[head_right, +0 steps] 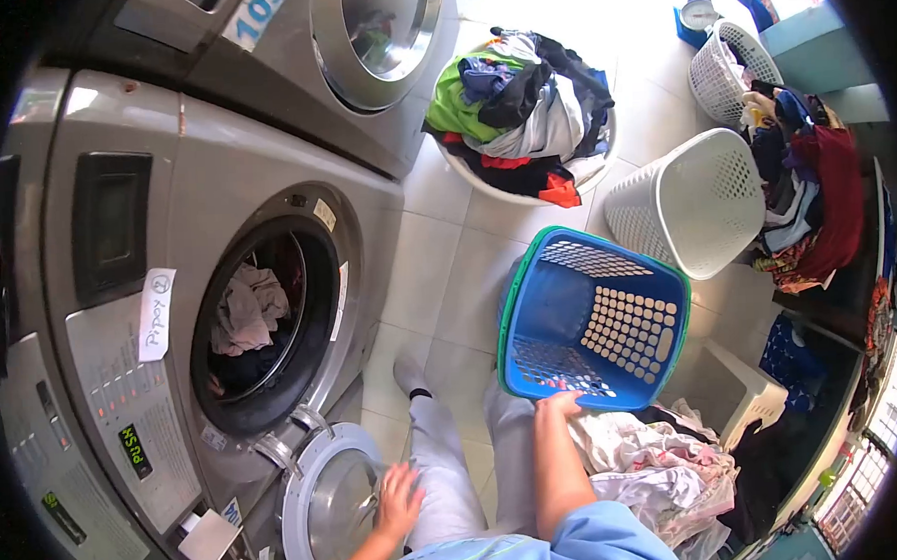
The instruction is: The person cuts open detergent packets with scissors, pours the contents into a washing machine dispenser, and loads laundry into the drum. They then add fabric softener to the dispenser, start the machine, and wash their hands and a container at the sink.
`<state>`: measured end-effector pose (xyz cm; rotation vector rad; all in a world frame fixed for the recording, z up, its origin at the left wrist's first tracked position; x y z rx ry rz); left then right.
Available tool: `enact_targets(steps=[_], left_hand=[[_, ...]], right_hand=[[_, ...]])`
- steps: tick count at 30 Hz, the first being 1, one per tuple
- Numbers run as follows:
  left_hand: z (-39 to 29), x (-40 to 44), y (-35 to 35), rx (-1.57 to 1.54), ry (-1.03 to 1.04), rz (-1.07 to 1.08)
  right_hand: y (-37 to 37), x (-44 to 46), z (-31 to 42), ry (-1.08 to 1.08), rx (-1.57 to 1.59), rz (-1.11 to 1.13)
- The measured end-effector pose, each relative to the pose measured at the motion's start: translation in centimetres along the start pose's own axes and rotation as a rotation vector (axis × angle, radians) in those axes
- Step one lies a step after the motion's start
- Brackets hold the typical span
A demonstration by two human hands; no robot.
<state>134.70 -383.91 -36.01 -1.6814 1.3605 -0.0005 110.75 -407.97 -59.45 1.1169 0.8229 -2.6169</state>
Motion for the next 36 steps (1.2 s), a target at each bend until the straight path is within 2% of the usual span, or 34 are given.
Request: enact_targets(steps=[2, 4, 6, 7, 8, 9, 12, 16, 18, 19, 20, 22, 23, 24, 25, 28, 29, 31, 32, 34, 36], left_hand=[[-1.8, -6.5, -1.6, -0.025, -0.136, -0.099], [-1.7, -13.6, -2.5, -0.077, -0.425, -0.343], [4.6, -23.8, 0.5, 0.02, -0.956, -0.146], [5.7, -26.5, 0.4, 0.087, -1.098, -0.139], [6.0, -28.2, -0.1, 0.152, -1.17, -0.208], [6.2, -29.6, -1.3, 0.211, -1.175, -0.377], [7.5, -32.8, -3.5, 0.285, -1.113, -0.723], [11.1, -36.8, -4.3, 0.234, -0.967, -0.94], [13.8, -37.6, -3.6, 0.072, -0.78, -1.041], [14.7, -37.9, -2.9, -0.068, -0.599, -1.121], [15.1, -38.7, -2.4, -0.089, -0.609, -1.147], [14.8, -38.7, -2.7, -0.156, -0.708, -0.91], [13.7, -38.9, -3.2, -0.166, -0.709, -0.925], [12.2, -38.4, -3.4, -0.232, -0.674, -0.889], [11.1, -38.3, -3.1, -0.295, -0.637, -0.853], [8.7, -38.0, -1.2, -0.262, -0.303, -0.887], [7.2, -37.6, -1.3, -0.269, -0.295, -0.898], [3.3, -36.6, -1.8, -0.232, -0.017, -0.925], [2.5, -36.0, -1.6, -0.239, -0.017, -0.928], [0.3, -33.8, -1.0, 0.364, 0.223, -0.805], [-2.3, -30.7, -0.6, 0.361, 0.245, -0.697]], right_hand=[[0.0, 0.6, -0.6, -0.001, -0.001, -0.021], [-0.3, 0.7, -0.1, 0.028, -0.032, -0.013], [-0.6, 2.6, 0.0, 0.099, -0.1, -0.034], [-0.6, 4.2, 0.1, 0.124, -0.076, -0.033], [-1.1, 4.6, 0.3, 0.127, -0.068, -0.021], [-1.1, 4.3, 0.3, 0.197, -0.033, 0.071], [-0.9, 1.6, 1.0, 0.302, 0.043, 0.225], [-2.2, -1.9, 3.5, 0.338, -0.099, 0.351], [-4.0, -5.4, 6.4, 0.416, -0.158, 0.392], [-4.9, -7.0, 7.8, 0.334, -0.162, 0.434], [-5.8, -7.7, 8.7, 0.319, -0.19, 0.521], [-8.7, -11.0, 11.3, 0.295, -0.199, 0.662], [-9.1, -11.0, 12.0, 0.331, -0.182, 0.7], [-12.3, -15.8, 14.3, 0.243, -0.185, 0.722], [-13.2, -16.7, 15.4, 0.246, -0.189, 0.794], [-17.3, -21.4, 19.7, 0.215, -0.152, 0.894], [-18.1, -22.7, 21.3, 0.202, -0.118, 0.939], [-18.3, -23.1, 23.9, 0.194, -0.054, 1.029], [-19.4, -25.2, 25.5, 0.162, -0.027, 1.066], [-19.0, -25.7, 27.8, 0.18, 0.019, 1.13], [-19.3, -27.2, 29.9, 0.162, 0.047, 1.172]])
Point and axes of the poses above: each hand's wrist, its own x-axis towards the middle knuckle, its own y-axis out of the palm, z = x × y, the point moved 3 cm from there along x, towards the middle knuckle, and after that the axes turned 2 degrees about -z, right-handed, at the moved point
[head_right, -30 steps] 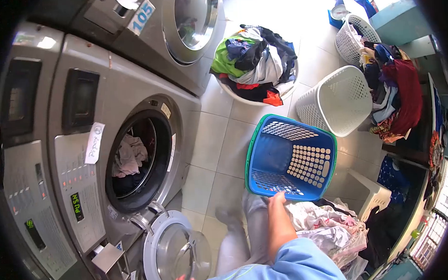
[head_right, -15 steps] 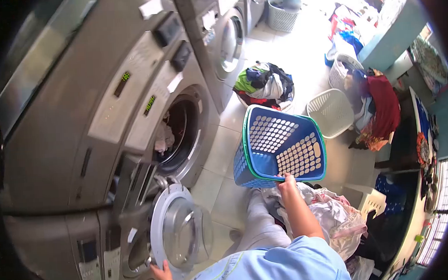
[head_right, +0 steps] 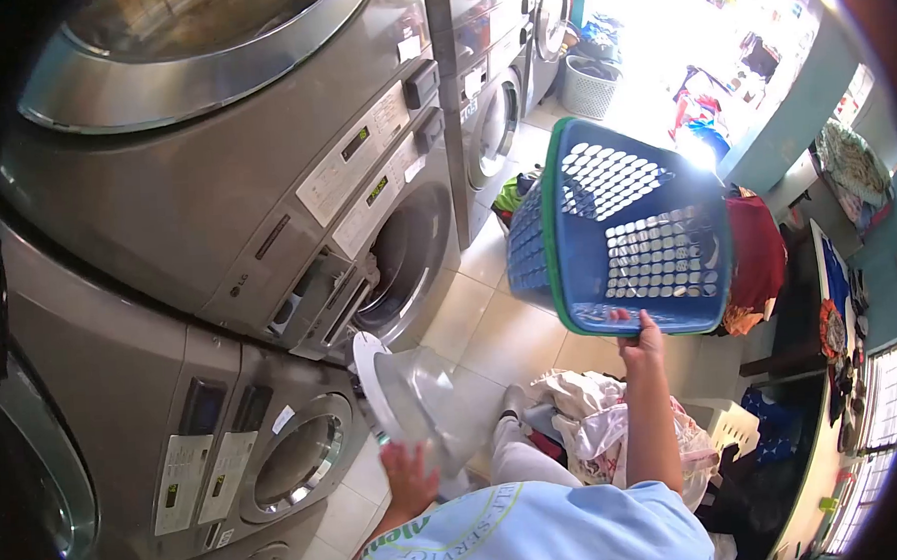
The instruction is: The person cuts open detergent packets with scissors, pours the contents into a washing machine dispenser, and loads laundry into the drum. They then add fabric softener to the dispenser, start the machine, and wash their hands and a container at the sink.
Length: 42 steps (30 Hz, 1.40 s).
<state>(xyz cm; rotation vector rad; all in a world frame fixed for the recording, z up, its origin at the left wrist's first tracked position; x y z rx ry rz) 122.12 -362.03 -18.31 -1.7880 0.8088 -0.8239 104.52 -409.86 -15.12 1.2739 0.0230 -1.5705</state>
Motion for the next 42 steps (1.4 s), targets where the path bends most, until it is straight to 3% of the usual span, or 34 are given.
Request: enact_targets(steps=[7, 11, 14, 20, 22, 26, 29, 31, 32, 34, 35, 36, 38, 39, 41, 42], left_hand=[[-7.6, 14.7, 3.8, -0.057, 0.408, 0.039], [-9.1, 24.5, 7.4, -0.022, 0.452, 0.038], [-8.1, 31.8, 10.8, 0.287, 0.414, -0.057], [-4.7, 43.9, 10.7, 0.444, 0.152, 0.162], [-1.9, 46.2, 12.0, 0.532, 0.199, 0.061], [0.8, 48.2, 11.7, 0.686, 0.232, 0.287], [2.2, 50.1, 12.8, 0.619, 0.255, 0.294], [2.9, 52.0, 12.7, 0.229, -0.073, 0.326], [3.4, 53.2, 13.4, 0.232, -0.067, 0.332], [6.7, 56.0, 16.9, -0.256, -0.557, 0.173], [7.4, 57.4, 17.6, -0.539, -0.703, 0.061], [8.3, 57.9, 19.0, -0.978, -1.051, 0.245], [10.6, 59.7, 22.3, -1.389, -1.46, 0.087], [12.6, 60.5, 24.3, -1.39, -1.456, 0.095], [14.8, 62.1, 27.7, -2.025, -1.764, -0.092], [12.8, 62.8, 25.8, -1.996, -1.735, -0.306]], right_hand=[[3.5, -3.3, 5.9, -0.12, -0.028, 0.022], [3.3, -4.4, 9.2, -0.105, -0.006, 0.028], [1.8, -3.6, 11.1, -0.105, -0.02, -0.009], [-0.1, -1.7, 13.1, -0.102, -0.029, -0.132], [-1.2, 0.2, 13.6, -0.091, -0.047, -0.16], [-3.3, 3.4, 14.1, -0.065, -0.026, -0.216], [-4.8, 5.2, 14.2, -0.042, -0.001, -0.282], [-5.6, 5.9, 14.1, -0.049, 0.005, -0.304], [-6.0, 6.1, 13.9, -0.059, 0.007, -0.326], [-6.2, 6.3, 13.4, -0.071, 0.028, -0.363], [-6.2, 6.1, 13.2, -0.084, 0.02, -0.404], [-6.2, 5.8, 12.9, -0.096, 0.01, -0.445], [-5.9, 5.5, 12.2, -0.114, 0.008, -0.47], [-5.9, 5.3, 11.8, -0.125, 0.03, -0.5], [-4.8, 5.3, 11.1, -0.148, 0.058, -0.524], [-3.8, 5.0, 10.5, -0.145, 0.042, -0.572]])
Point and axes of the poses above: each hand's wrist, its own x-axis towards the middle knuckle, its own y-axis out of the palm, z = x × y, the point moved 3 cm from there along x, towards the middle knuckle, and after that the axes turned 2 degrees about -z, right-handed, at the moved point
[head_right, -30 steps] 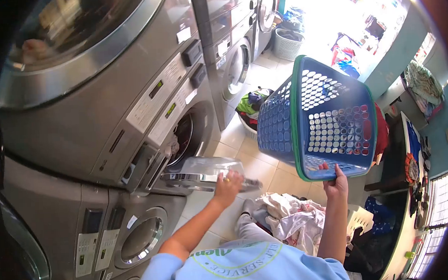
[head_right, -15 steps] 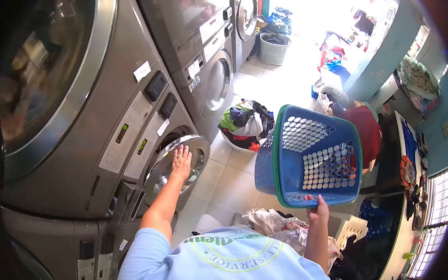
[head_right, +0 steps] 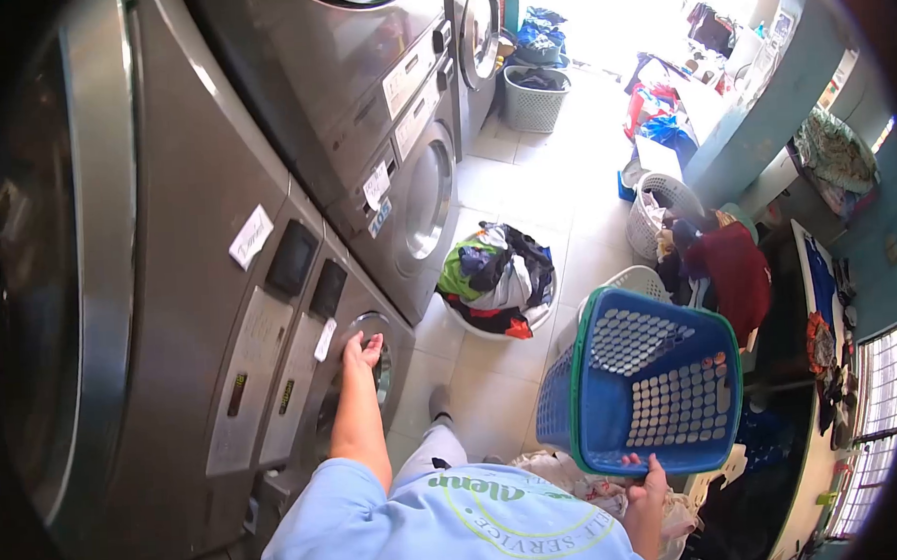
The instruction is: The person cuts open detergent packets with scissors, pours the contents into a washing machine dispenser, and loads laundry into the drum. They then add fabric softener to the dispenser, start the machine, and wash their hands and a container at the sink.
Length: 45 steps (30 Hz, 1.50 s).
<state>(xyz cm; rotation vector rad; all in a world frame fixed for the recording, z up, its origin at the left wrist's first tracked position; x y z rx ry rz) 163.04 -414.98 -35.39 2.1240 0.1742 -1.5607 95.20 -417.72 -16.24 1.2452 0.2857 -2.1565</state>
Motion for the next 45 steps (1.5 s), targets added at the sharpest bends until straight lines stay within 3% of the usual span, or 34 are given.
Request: enact_targets(steps=[2, 5, 8, 14, 17, 22, 24, 26, 28, 32, 34, 35, 37, 40, 42, 45], left_hand=[[0.0, 1.0, 0.9, -0.065, 0.022, 0.227], [-0.3, 1.7, 0.8, -0.034, 0.11, 0.303], [-0.7, 2.1, 0.6, 0.003, 0.097, 0.306], [-1.5, 4.2, 0.4, -0.057, 0.057, 0.28], [-1.1, 3.6, -0.1, 0.123, 0.004, 0.275], [-1.0, 2.6, -0.3, 0.172, -0.009, 0.196], [-0.5, 2.7, -1.5, 0.188, -0.016, 0.005], [0.5, 0.6, -2.7, 0.311, -0.014, 0.067], [2.1, -2.9, -4.6, 0.47, 0.129, 0.284], [4.9, -17.4, -10.7, 0.685, 0.309, 0.29], [4.5, -23.0, -14.3, 1.25, 1.236, 0.424], [3.8, -25.9, -16.2, 1.238, 1.238, 0.377], [1.6, -34.4, -18.9, 1.287, 1.998, 0.242], [-1.9, -40.7, -25.0, 1.335, 2.239, -0.141], [-4.7, -43.6, -27.9, 1.389, 2.209, -0.44], [-8.9, -44.9, -31.0, 1.431, 2.083, -0.638]], right_hand=[[1.7, -1.4, -0.7, 0.011, -0.013, -0.073], [3.6, -0.7, -1.6, 0.049, 0.003, -0.101], [5.5, -0.7, -2.8, 0.036, -0.006, -0.173], [9.0, 1.6, -4.7, 0.093, -0.013, -0.078], [10.6, 1.5, -4.7, 0.144, -0.033, -0.039], [11.5, 2.1, -3.7, 0.201, -0.089, 0.05], [11.6, 1.5, -3.7, 0.22, -0.122, 0.068], [11.7, 0.9, -3.9, 0.244, -0.16, 0.079], [11.3, 0.5, -3.8, 0.236, -0.191, 0.12], [9.4, 1.7, -3.8, 0.239, -0.296, 0.172], [8.4, 2.8, -3.8, 0.25, -0.36, 0.213], [8.0, 3.3, -4.1, 0.255, -0.398, 0.209], [7.6, 4.0, -5.2, 0.269, -0.46, 0.225], [6.1, 4.6, -6.5, 0.292, -0.486, 0.194], [5.2, 6.8, -7.5, 0.275, -0.618, 0.315], [4.7, 9.0, -9.6, 0.278, -0.672, 0.295]])
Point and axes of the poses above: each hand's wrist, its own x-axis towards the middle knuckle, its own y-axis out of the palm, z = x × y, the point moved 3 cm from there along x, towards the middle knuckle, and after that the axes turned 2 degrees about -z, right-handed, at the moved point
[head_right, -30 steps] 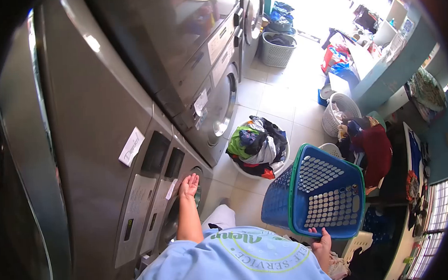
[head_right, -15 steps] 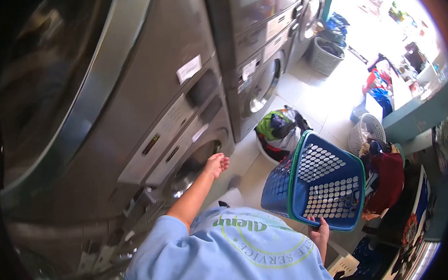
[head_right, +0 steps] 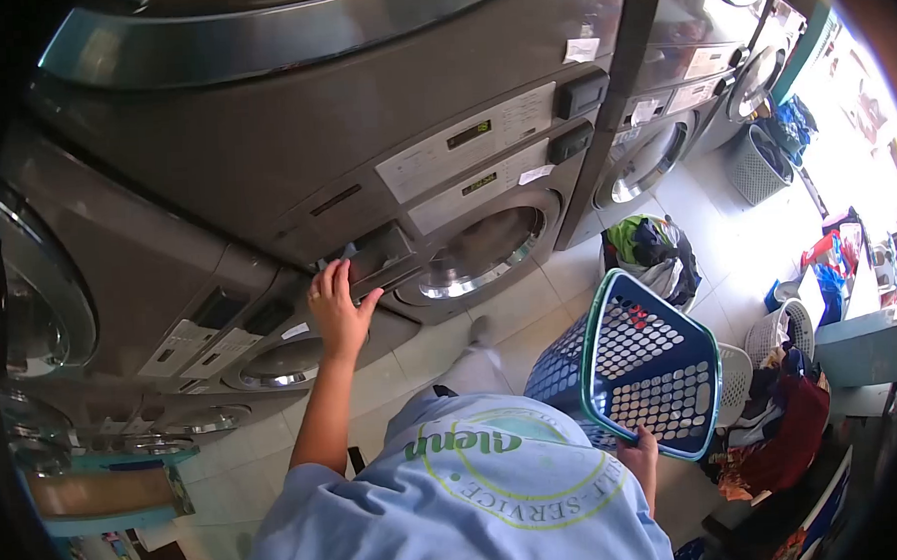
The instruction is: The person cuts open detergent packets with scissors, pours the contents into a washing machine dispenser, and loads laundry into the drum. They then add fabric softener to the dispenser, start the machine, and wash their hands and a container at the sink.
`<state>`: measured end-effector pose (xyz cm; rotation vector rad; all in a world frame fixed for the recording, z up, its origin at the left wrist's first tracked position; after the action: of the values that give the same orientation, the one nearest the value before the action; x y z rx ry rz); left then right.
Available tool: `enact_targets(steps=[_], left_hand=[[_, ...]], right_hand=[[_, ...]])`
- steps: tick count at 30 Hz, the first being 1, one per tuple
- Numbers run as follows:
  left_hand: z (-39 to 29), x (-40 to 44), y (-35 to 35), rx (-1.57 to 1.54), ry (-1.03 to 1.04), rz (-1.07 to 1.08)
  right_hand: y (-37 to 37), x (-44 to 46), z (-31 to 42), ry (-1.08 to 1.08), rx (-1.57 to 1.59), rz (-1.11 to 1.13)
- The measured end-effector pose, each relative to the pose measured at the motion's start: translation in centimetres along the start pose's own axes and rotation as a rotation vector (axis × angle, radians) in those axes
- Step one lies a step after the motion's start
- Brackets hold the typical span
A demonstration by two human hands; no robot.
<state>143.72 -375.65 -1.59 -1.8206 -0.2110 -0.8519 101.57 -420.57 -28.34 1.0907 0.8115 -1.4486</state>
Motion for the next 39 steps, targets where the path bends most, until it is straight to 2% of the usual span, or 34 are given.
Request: enact_targets(steps=[3, 5, 12, 14, 15, 17, 24, 27, 29, 31, 34, 36, 38, 39], left_hand=[[3.1, 0.3, 0.3, 0.137, 0.003, 0.114], [5.0, 0.2, 1.1, -0.05, -0.127, 0.334], [3.7, -2.3, -1.1, -0.263, -0.042, 0.369], [2.7, -3.5, -2.0, -0.269, 0.02, 0.382], [2.2, -4.1, -2.3, -0.271, 0.025, 0.396], [1.0, -5.1, -2.9, -0.276, 0.077, 0.395], [0.0, -6.5, -3.1, -0.274, 0.074, 0.449], [-0.5, -5.2, -3.9, -0.243, 0.132, 0.506], [-2.3, -2.4, -5.0, -0.248, 0.229, 0.425], [-4.9, 1.1, -5.1, -0.383, 0.313, 0.34], [-10.2, 5.1, -1.3, -0.547, 0.495, 0.45], [-12.6, 6.2, 4.2, -0.402, 0.62, 0.581], [-13.6, 6.9, 10.6, -0.057, 0.61, 0.75], [-13.7, 7.1, 13.5, -0.061, 0.623, 0.746]], right_hand=[[1.2, -0.6, -1.8, 0.021, 0.003, -0.006], [1.6, -1.2, -3.2, 0.025, -0.002, -0.008], [2.8, -3.4, -7.1, 0.046, -0.003, -0.005], [2.7, -2.5, -8.0, 0.193, -0.013, 0.076], [4.8, -6.9, -8.7, 0.102, 0.038, -0.027], [5.0, -6.8, -9.3, 0.024, 0.077, -0.031], [4.6, -7.5, -10.7, 0.132, 0.077, 0.013], [5.0, -8.8, -11.3, 0.033, 0.112, -0.095], [3.2, -5.4, -11.3, 0.103, 0.13, -0.001], [2.3, -2.9, -11.9, 0.11, 0.097, -0.062], [3.0, -4.8, -13.0, 0.097, 0.045, -0.031], [3.0, -4.9, -13.7, 0.056, 0.032, -0.011], [3.6, -6.2, -13.8, 0.047, -0.003, -0.037], [3.2, -6.0, -14.1, 0.064, 0.01, -0.033]])
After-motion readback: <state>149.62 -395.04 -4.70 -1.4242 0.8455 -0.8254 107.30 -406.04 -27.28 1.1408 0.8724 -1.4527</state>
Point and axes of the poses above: each hand's wrist, its own x-axis towards the middle knuckle, its own y-axis out of the palm, z = x × y, the point moved 3 cm from there along x, towards the middle knuckle, and after that the axes turned 2 degrees about -z, right-handed, at the moved point
